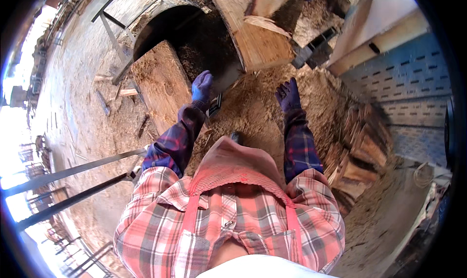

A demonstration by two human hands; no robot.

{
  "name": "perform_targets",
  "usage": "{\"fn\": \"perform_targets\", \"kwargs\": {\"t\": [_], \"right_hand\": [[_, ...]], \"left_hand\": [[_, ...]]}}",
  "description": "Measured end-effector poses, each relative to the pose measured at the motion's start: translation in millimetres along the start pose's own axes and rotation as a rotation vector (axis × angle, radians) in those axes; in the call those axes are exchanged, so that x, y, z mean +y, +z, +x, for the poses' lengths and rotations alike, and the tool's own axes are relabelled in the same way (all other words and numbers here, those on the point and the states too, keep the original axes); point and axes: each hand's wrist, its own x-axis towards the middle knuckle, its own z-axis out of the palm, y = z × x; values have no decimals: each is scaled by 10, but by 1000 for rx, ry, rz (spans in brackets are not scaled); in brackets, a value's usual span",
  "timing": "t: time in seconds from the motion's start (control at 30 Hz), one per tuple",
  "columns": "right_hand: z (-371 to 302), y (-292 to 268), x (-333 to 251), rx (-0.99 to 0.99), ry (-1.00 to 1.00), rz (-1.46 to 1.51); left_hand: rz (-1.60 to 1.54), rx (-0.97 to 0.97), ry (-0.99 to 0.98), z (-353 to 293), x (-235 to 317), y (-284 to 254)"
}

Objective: The person repeatedly picks up rectangular wooden planks from a pile, places them onto a circular sawing machine, and then removes the processed planks to stack them nearby. The task involves continuous handling of wood pieces in a repetitive cycle.

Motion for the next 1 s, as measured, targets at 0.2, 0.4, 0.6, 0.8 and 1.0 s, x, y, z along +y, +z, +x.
{"fn": "perform_targets", "kwargs": {"t": [0.2,0.4,0.6,0.8,1.0], "right_hand": [[917,651,-334,-224,-228,239],[474,746,397,-336,-289,172],[-1017,-118,323,-466,276,-55],[-623,547,-255,-546,402,-241],[-563,1422,564,-574,122,-372]], "left_hand": [[-544,-187,-579,417,278,799],[-693,-210,-676,726,513,767],[-1070,-368,-935,-64,655,149],[-898,-157,-921,-825,1670,-161],[-408,-88,-698,-1111,2089,-1165]]}}
